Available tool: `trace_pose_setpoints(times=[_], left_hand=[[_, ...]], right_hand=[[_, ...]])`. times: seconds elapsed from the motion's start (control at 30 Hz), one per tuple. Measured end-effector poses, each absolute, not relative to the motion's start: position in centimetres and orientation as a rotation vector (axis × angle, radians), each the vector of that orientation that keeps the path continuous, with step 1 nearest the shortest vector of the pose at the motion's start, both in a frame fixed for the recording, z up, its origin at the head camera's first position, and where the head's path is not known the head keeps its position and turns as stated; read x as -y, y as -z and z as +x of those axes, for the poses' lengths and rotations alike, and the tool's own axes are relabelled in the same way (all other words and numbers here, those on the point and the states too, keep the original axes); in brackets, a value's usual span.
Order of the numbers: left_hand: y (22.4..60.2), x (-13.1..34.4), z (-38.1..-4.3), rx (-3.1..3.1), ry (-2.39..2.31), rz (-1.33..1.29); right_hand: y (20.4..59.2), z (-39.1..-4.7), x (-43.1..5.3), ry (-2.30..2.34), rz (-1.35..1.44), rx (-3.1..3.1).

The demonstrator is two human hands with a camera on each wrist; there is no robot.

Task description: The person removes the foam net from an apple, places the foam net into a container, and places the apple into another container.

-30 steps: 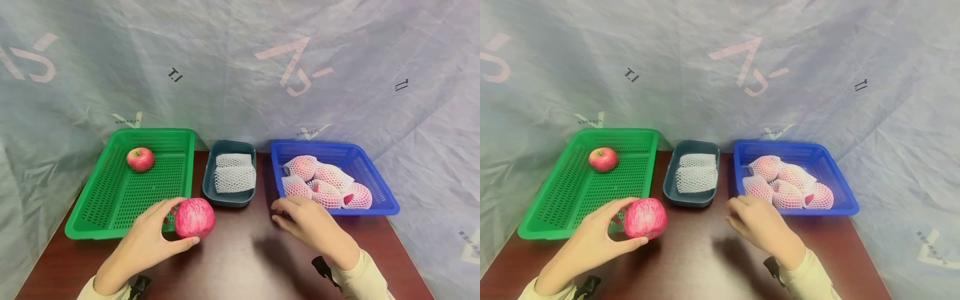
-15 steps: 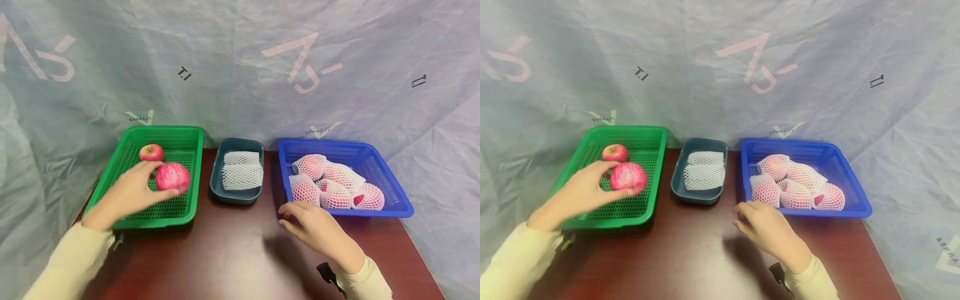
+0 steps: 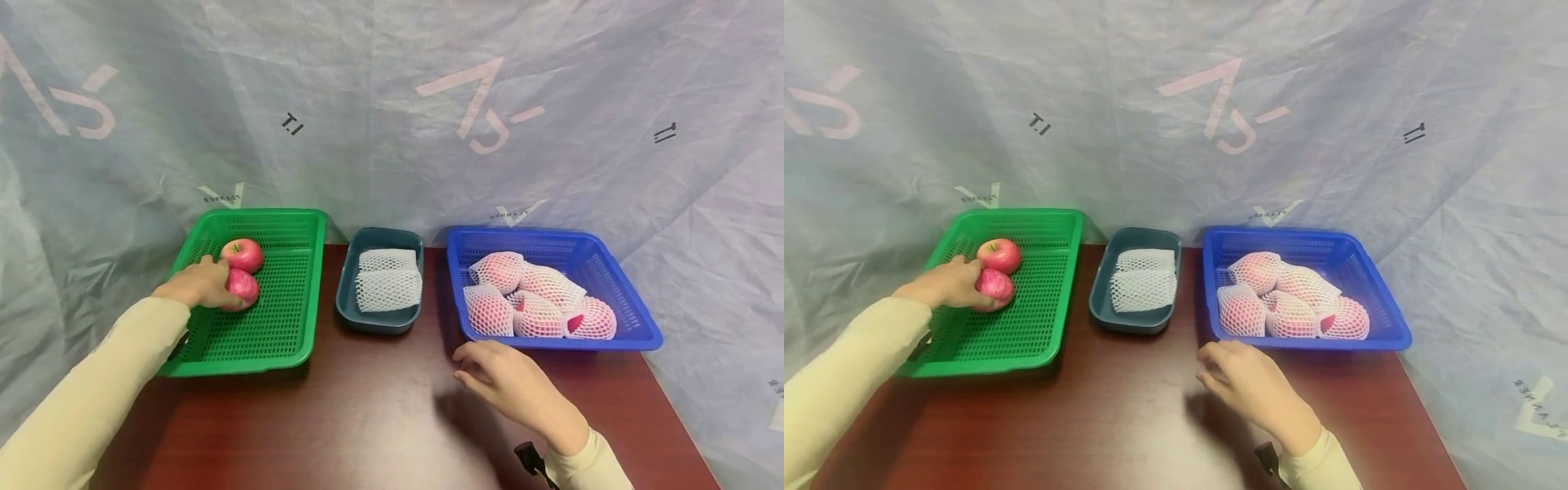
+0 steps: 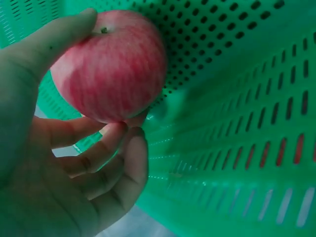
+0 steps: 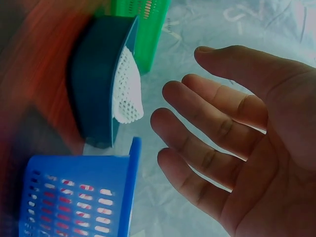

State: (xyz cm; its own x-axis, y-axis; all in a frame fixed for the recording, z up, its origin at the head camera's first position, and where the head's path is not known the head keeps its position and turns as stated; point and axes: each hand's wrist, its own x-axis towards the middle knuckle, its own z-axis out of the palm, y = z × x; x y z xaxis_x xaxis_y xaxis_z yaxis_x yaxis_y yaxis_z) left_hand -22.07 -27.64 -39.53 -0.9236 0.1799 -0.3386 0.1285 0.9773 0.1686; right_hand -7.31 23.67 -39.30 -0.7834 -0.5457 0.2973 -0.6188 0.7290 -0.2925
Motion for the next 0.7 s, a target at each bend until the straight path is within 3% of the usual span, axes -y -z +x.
trace_pose_setpoints(times=[0.33,0.7], left_hand=[[38.2,27.6,-20.6,-2.812,-0.153,0.295],[37.5,18.3,-8.9,-3.225,-0.653,0.668]], right_hand=[[39.1,-7.4,-24.1,-0.547,0.915,2.738],[38.8,-7.0,-25.1,-0.512,0.863,2.742]])
